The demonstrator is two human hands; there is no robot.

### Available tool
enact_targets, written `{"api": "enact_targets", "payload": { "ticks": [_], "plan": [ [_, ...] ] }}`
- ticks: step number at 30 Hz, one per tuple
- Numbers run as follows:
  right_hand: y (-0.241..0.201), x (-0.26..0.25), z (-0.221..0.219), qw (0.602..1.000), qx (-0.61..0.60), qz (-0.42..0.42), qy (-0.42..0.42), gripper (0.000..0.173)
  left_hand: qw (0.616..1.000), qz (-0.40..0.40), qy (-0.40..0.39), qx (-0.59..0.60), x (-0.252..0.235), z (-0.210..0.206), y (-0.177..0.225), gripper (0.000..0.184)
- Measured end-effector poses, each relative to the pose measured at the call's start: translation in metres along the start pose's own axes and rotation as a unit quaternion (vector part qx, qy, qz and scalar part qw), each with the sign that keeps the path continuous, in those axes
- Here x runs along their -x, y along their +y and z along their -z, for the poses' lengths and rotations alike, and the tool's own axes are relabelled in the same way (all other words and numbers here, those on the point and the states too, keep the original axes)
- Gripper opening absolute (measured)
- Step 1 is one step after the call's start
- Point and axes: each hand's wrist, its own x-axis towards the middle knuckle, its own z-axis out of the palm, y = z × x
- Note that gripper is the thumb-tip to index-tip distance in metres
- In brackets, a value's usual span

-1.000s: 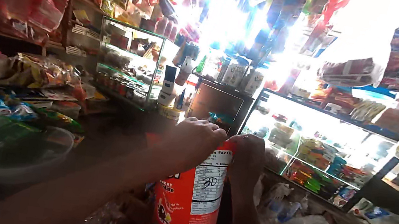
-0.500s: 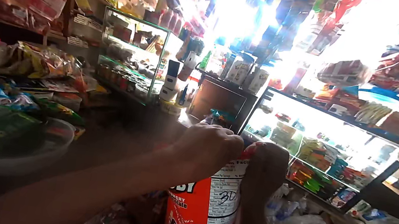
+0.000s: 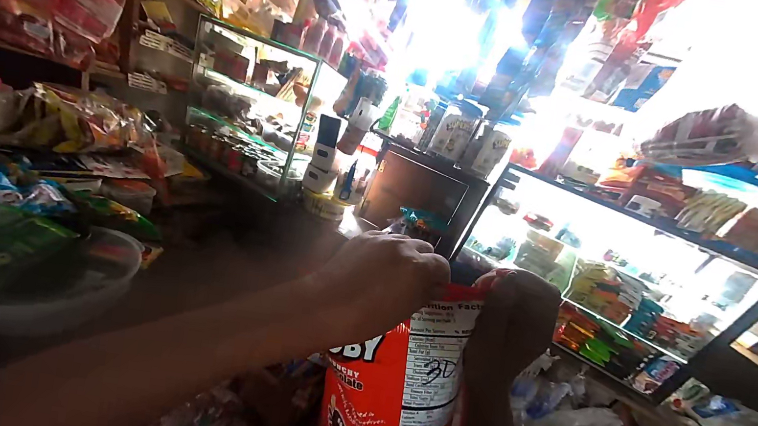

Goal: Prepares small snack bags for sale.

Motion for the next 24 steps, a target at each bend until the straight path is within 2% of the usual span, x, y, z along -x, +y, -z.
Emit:
{"api": "enact_targets", "payload": {
  "ticks": [7, 14, 20, 24],
  "plan": [
    [0.004, 0.012, -0.001, 0.999, -0.004, -0.034, 0.013, 0.013, 0.990, 0.072, -0.097, 0.068, 0.006, 0.003, -0.004, 0.025],
    [0.035, 0.067, -0.022, 0.996, -0.070, -0.052, 0.003, 0.012, 0.953, 0.137, -0.198, 0.184, 0.021, -0.037, -0.035, 0.030],
    [0.060, 0.097, -0.040, 0.996, -0.061, -0.052, 0.032, 0.016, 0.933, 0.118, -0.210, 0.267, 0.020, -0.073, -0.074, 0.023],
    [0.075, 0.105, -0.035, 0.981, -0.119, -0.113, 0.103, 0.012, 0.932, 0.099, -0.248, 0.245, 0.019, -0.083, -0.089, 0.023]
  ]
}}
